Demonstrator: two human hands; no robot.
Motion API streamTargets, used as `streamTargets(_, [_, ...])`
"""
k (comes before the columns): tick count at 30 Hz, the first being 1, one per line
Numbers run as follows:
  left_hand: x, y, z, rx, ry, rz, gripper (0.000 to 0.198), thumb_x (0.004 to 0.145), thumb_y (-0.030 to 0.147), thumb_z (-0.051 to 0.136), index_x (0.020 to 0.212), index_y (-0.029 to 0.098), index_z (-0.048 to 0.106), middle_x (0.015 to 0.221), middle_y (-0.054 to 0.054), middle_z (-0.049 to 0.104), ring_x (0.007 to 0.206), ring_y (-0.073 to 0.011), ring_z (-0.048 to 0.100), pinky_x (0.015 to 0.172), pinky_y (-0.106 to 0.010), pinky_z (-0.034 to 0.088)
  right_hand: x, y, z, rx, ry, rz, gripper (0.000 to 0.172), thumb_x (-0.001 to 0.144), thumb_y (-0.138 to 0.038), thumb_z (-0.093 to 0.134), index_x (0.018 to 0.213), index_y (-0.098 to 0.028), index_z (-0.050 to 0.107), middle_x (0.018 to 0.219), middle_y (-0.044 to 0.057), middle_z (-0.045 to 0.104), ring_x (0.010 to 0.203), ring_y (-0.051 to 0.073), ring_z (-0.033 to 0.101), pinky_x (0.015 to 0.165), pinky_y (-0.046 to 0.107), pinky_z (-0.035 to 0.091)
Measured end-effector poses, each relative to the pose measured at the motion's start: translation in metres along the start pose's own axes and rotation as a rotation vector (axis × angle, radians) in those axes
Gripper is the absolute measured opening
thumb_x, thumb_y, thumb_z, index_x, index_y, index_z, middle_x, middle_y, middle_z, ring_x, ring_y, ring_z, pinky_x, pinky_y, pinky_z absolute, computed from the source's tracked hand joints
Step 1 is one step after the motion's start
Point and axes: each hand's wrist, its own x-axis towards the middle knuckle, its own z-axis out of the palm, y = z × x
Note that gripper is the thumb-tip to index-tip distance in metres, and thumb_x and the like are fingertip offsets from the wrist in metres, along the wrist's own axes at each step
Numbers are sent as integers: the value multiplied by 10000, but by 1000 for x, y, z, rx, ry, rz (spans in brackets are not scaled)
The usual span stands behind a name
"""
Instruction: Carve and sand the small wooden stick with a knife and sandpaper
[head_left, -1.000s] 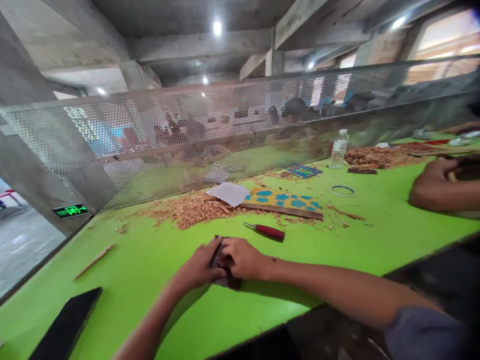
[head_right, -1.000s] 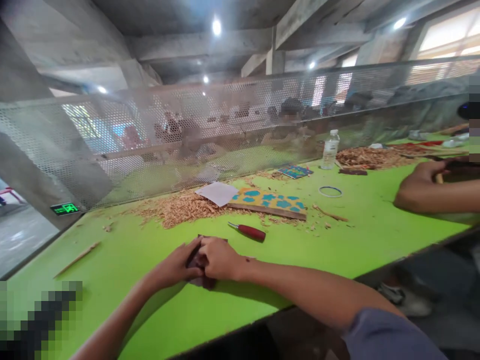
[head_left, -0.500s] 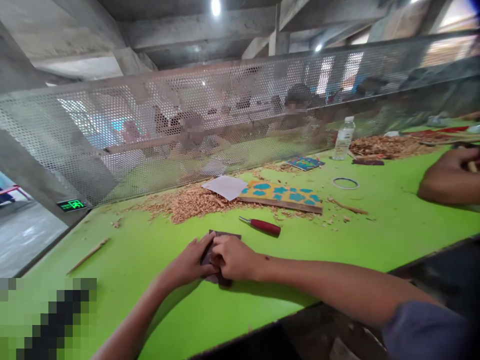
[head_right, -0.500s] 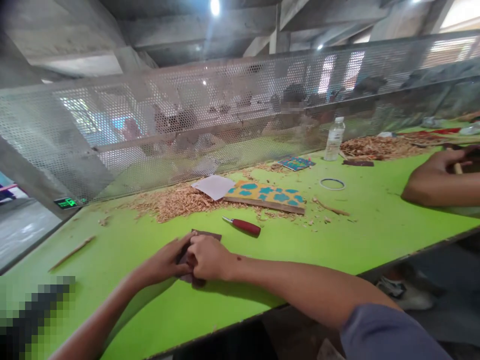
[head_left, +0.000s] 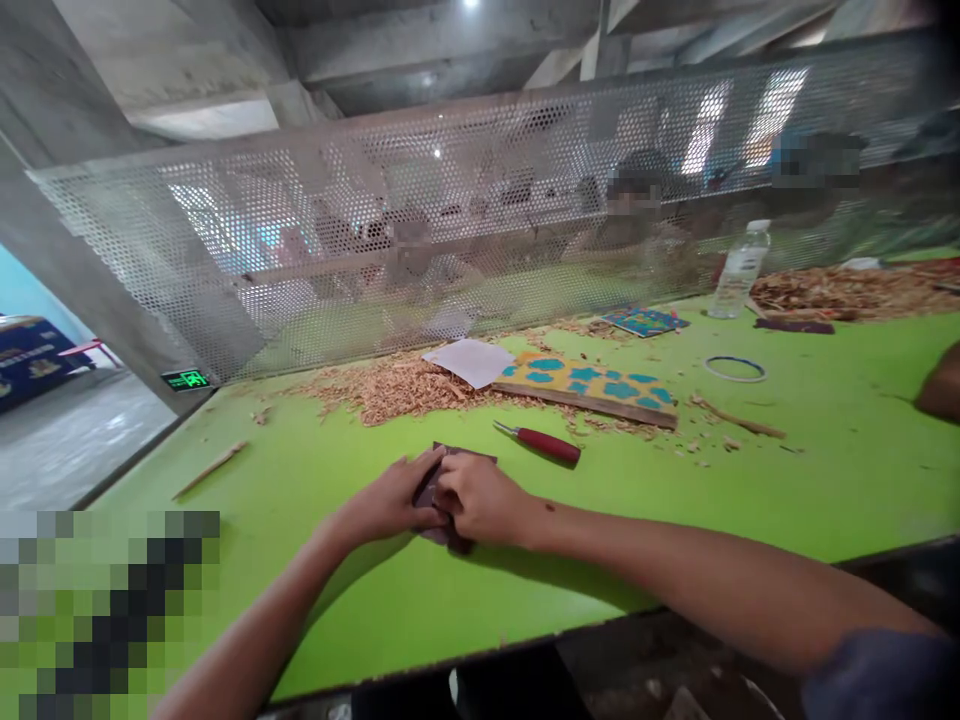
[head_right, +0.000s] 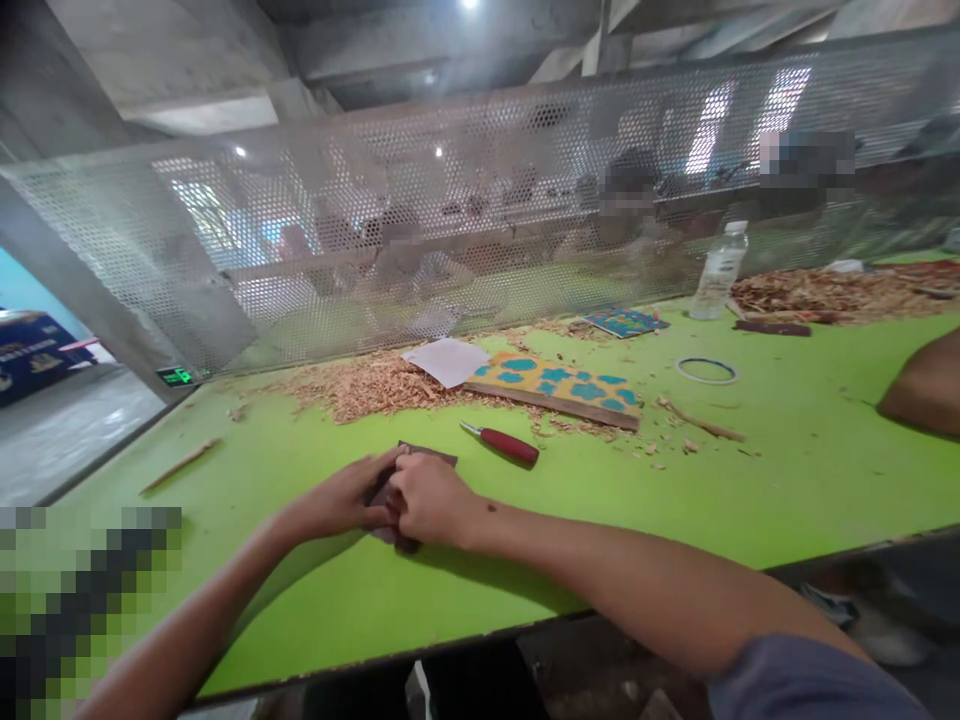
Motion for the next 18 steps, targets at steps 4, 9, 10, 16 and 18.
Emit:
streamTargets(4, [0,0,0,25,-3,5,939,832,550,721,1593,173,320,1555,-201,480,1337,-394,523,1116,-505,400,0,0,-1,-121,46,155,110,755,-107,604,715,-146,700,799,77,633,734,182,524,663,300,347])
streamTargets(9, [0,0,1,26,3,30,919,831,557,718,1588,206,334,1554,-172,489,1315,-385,538,1097,-480,418,-2,-1,-2,-54,6,104,119,782,-122,617,717,-156,711,817,70,651,744,175,541,671,287,353])
streamTargets(10, [0,0,1,26,-1,25,924,830,560,718,1590,206,331,1542,-172,502,1298,-386,548,1089,-484,423,-2,0,-2,-70,29,168,135,778,-107,602,701,-153,703,796,73,643,729,176,534,658,291,345])
streamTargets(16, [-2,2,0,1,0,28,927,809,510,750,1583,195,348,1566,-177,472,1336,-389,511,1123,-486,386,-1,2,1,25,14,79,118,761,-101,609,719,-161,702,833,64,655,761,172,550,693,274,364])
streamTargets(18, [-3,6,-1,10,-13,-7,957,805,509,753,1595,185,322,1550,-189,488,1312,-395,528,1105,-496,398,0,2,0,-45,51,204,158,767,-86,577,667,-156,677,783,70,631,712,170,522,649,288,333])
